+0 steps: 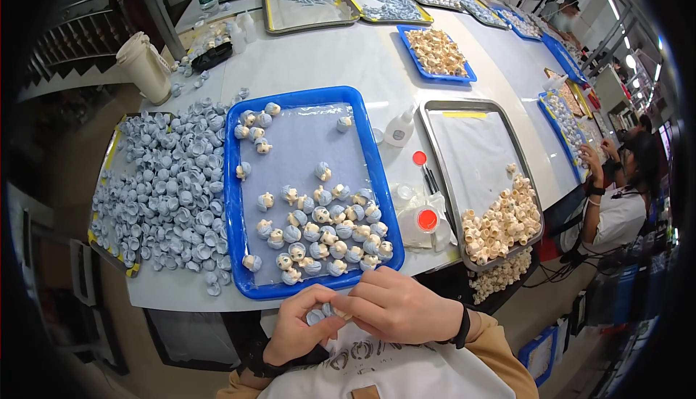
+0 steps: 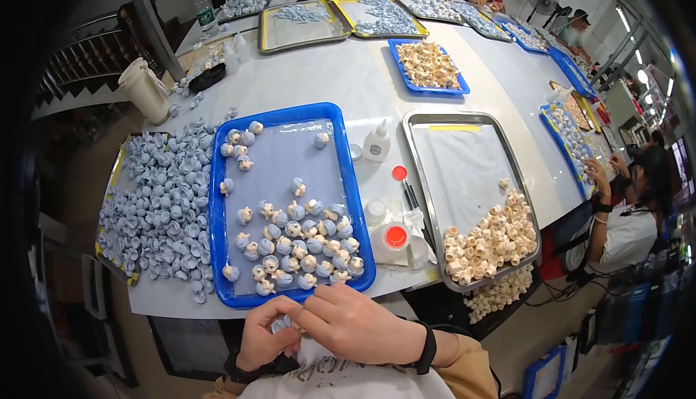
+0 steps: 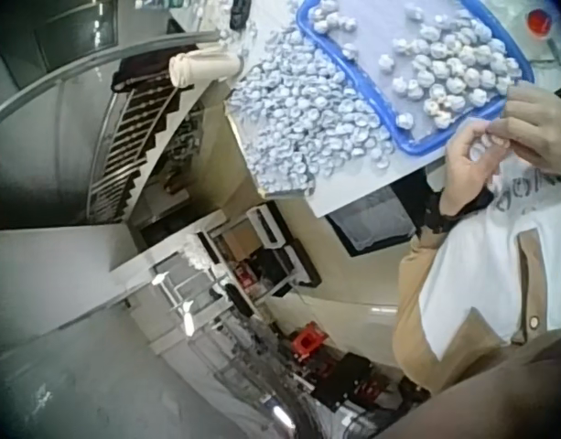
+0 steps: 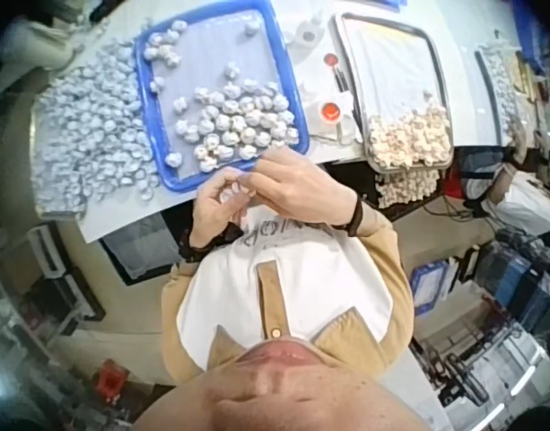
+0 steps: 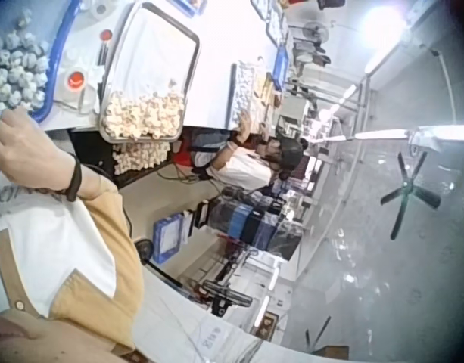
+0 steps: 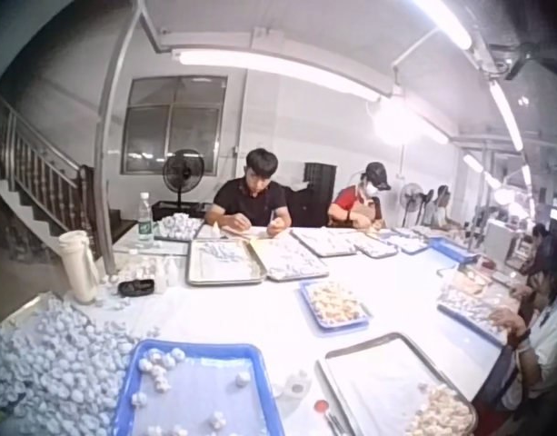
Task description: The person repeatedly picks up small blue and beige plastic components from trays on a table. They insert the beige piece into the blue piece to form a small decorative unit and place the assembled item back onto the blue tray. The process is continuous and repetitive throughout the clip.
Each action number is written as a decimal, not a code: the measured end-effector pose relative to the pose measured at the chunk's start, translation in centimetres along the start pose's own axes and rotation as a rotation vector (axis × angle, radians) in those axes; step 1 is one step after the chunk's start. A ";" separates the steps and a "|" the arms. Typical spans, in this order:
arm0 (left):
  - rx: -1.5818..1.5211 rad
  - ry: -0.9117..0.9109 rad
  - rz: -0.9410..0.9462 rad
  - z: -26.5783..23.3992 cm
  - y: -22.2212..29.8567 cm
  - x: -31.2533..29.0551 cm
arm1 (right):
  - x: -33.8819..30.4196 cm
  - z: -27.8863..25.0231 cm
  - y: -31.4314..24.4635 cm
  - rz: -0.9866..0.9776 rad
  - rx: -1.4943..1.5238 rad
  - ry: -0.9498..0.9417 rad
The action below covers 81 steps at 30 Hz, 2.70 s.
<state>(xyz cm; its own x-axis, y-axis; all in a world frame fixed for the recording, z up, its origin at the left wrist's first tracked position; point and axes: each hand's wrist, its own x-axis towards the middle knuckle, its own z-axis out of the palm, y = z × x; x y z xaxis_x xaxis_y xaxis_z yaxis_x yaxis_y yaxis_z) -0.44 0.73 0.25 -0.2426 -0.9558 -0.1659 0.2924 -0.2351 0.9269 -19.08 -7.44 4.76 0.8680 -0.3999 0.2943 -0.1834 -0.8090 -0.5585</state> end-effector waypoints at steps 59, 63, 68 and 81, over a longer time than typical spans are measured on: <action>-0.047 0.151 0.097 0.2 -1.3 0.8 | -4.9 -3.6 5.1 0.520 -0.262 0.502; -0.040 0.184 0.092 0.6 -1.0 0.9 | -4.8 -1.9 3.5 0.478 -0.058 0.678; -0.082 0.246 0.087 1.2 -0.7 1.0 | -2.5 0.0 0.8 0.171 0.445 0.471; -0.123 0.137 0.043 0.6 -1.4 0.7 | -0.7 1.7 1.3 -0.032 0.194 0.278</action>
<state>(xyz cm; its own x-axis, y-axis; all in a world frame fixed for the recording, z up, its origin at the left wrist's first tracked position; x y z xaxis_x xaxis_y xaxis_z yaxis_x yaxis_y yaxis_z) -1.62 0.50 -0.95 -0.1020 -0.9785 -0.1794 0.4130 -0.2057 0.8872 -19.09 -7.47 2.56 0.7080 -0.4992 0.4996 -0.0435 -0.7368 -0.6747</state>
